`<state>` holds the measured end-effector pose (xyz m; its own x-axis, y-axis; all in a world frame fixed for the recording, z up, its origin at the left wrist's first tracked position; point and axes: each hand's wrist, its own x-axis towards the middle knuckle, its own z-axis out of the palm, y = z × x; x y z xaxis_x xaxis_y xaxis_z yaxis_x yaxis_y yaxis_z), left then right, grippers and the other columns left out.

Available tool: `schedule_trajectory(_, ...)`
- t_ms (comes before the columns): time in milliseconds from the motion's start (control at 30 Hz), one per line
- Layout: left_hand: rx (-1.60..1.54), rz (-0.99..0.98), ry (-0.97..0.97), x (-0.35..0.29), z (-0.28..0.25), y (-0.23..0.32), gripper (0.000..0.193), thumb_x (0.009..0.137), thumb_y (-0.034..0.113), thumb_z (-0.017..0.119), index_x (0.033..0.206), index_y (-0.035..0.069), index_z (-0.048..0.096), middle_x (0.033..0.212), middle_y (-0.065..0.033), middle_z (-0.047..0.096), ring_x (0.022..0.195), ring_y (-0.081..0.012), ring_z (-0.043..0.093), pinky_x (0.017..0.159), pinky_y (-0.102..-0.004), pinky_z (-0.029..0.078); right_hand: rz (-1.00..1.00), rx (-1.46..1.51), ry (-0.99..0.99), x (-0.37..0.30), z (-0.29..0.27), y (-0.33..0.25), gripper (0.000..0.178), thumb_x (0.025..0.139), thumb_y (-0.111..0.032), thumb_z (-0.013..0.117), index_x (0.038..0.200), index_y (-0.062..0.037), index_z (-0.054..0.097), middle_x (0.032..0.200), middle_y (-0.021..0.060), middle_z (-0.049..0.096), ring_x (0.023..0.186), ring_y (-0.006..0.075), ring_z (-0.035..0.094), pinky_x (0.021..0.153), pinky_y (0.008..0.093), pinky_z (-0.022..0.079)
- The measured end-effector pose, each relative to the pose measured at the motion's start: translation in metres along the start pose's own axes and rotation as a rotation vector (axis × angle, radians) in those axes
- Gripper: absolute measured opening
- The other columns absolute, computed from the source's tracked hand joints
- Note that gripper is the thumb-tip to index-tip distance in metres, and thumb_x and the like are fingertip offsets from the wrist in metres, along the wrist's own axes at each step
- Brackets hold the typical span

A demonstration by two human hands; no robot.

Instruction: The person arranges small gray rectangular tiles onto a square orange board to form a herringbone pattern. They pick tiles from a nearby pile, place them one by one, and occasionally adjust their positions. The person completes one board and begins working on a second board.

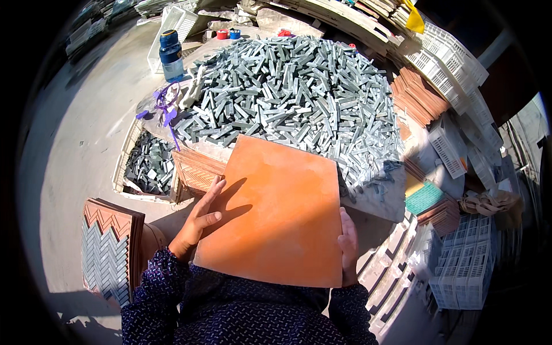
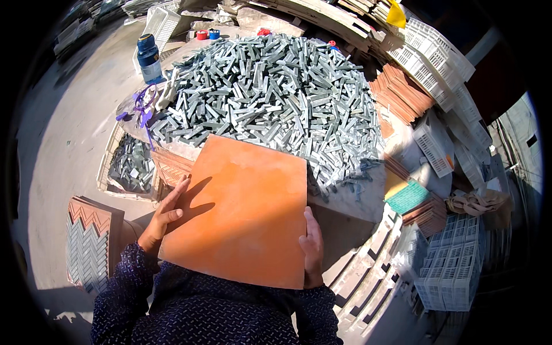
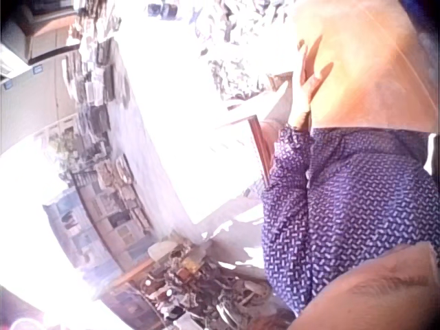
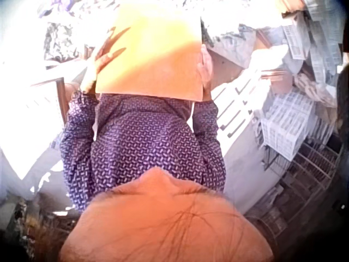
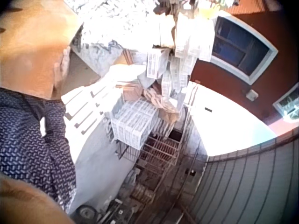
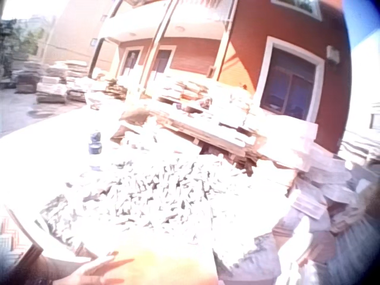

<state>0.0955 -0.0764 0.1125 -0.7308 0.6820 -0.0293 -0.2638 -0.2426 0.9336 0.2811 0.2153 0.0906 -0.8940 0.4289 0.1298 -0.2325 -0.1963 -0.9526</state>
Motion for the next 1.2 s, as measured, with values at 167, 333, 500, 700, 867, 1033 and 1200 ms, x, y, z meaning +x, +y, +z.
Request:
schedule_trajectory(167, 0.109, -0.023, 0.062, -0.02, -0.024, -0.053, 0.087, 0.082, 0.019, 0.063, 0.148, 0.003, 0.008, 0.155, -0.014, 0.007, 0.143, -0.0236, 0.005, 0.111, -0.0418, 0.021, 0.035, -0.203, 0.117, -0.028, 0.01, 0.04, 0.071, 0.09, -0.025, 0.057, 0.142, 0.0077, 0.02, 0.145, 0.0169, 0.033, 0.133, 0.023, 0.034, 0.107, 0.0336, 0.029)
schedule_trajectory(333, 0.389, 0.038, 0.08, -0.029, -0.03, -0.082, 0.077, 0.082, 0.0, 0.053, 0.147, 0.002, 0.012, 0.154, -0.0152, 0.01, 0.143, -0.0236, 0.007, 0.114, -0.0334, 0.009, -0.012, -0.641, 0.186, -0.045, -0.002, 0.07, 0.068, 0.088, -0.023, 0.057, 0.143, -0.0005, 0.025, 0.137, 0.0184, 0.045, 0.123, 0.025, 0.048, 0.098, 0.035, 0.039)
schedule_trajectory(500, 0.529, 0.034, 0.11, -0.029, -0.026, -0.089, 0.078, 0.08, -0.005, 0.052, 0.147, 0.003, 0.013, 0.154, -0.0142, 0.012, 0.143, -0.0239, 0.007, 0.114, -0.0333, 0.009, 0.178, -0.798, 0.221, -0.039, 0.004, 0.06, 0.069, 0.083, -0.023, 0.06, 0.143, -0.0071, 0.03, 0.131, 0.0209, 0.05, 0.117, 0.032, 0.053, 0.096, 0.0369, 0.042)
schedule_trajectory(700, 0.767, 0.049, 0.064, -0.031, -0.044, -0.102, 0.079, 0.078, -0.004, 0.056, 0.146, 0.003, 0.017, 0.153, -0.0164, 0.015, 0.142, -0.0293, 0.012, 0.115, -0.036, 0.011, -0.13, -1.23, 0.178, -0.04, -0.009, 0.072, 0.059, 0.086, -0.021, 0.059, 0.136, 0.0011, 0.037, 0.138, 0.0258, 0.039, 0.122, 0.0388, 0.045, 0.097, 0.04, 0.04)
schedule_trajectory(867, 1.055, 0.303, 0.185, 0.044, -0.036, -0.065, 0.07, 0.08, 0.003, 0.059, 0.143, 0.003, 0.027, 0.147, -0.0219, 0.027, 0.136, -0.0374, 0.026, 0.11, -0.0418, 0.026, -0.258, -1.197, 0.133, 0.054, -0.005, 0.052, 0.052, 0.087, -0.015, 0.056, 0.133, 0.0034, 0.04, 0.14, 0.0257, 0.036, 0.124, 0.04, 0.041, 0.102, 0.042, 0.036)
schedule_trajectory(1033, 1.515, 0.374, 0.067, 0.135, -0.034, -0.053, 0.065, 0.085, 0.019, 0.058, 0.142, 0.007, 0.03, 0.147, -0.0133, 0.031, 0.134, -0.0339, 0.031, 0.109, -0.045, 0.025, -0.371, -1.37, -0.025, 0.133, 0.0, 0.072, 0.048, 0.088, -0.018, 0.054, 0.13, 0.0042, 0.044, 0.135, 0.0243, 0.042, 0.128, 0.0381, 0.037, 0.108, 0.0431, 0.028)
schedule_trajectory(1200, 1.375, 0.461, 0.138, 0.148, -0.053, -0.076, 0.051, 0.087, 0.024, 0.056, 0.133, 0.006, 0.045, 0.138, -0.0131, 0.044, 0.133, -0.0312, 0.034, 0.106, -0.0466, 0.029, -0.38, -1.333, -0.013, 0.139, 0.005, 0.077, 0.05, 0.086, -0.021, 0.057, 0.129, 0.0017, 0.046, 0.128, 0.0215, 0.049, 0.124, 0.0371, 0.041, 0.108, 0.0474, 0.027)
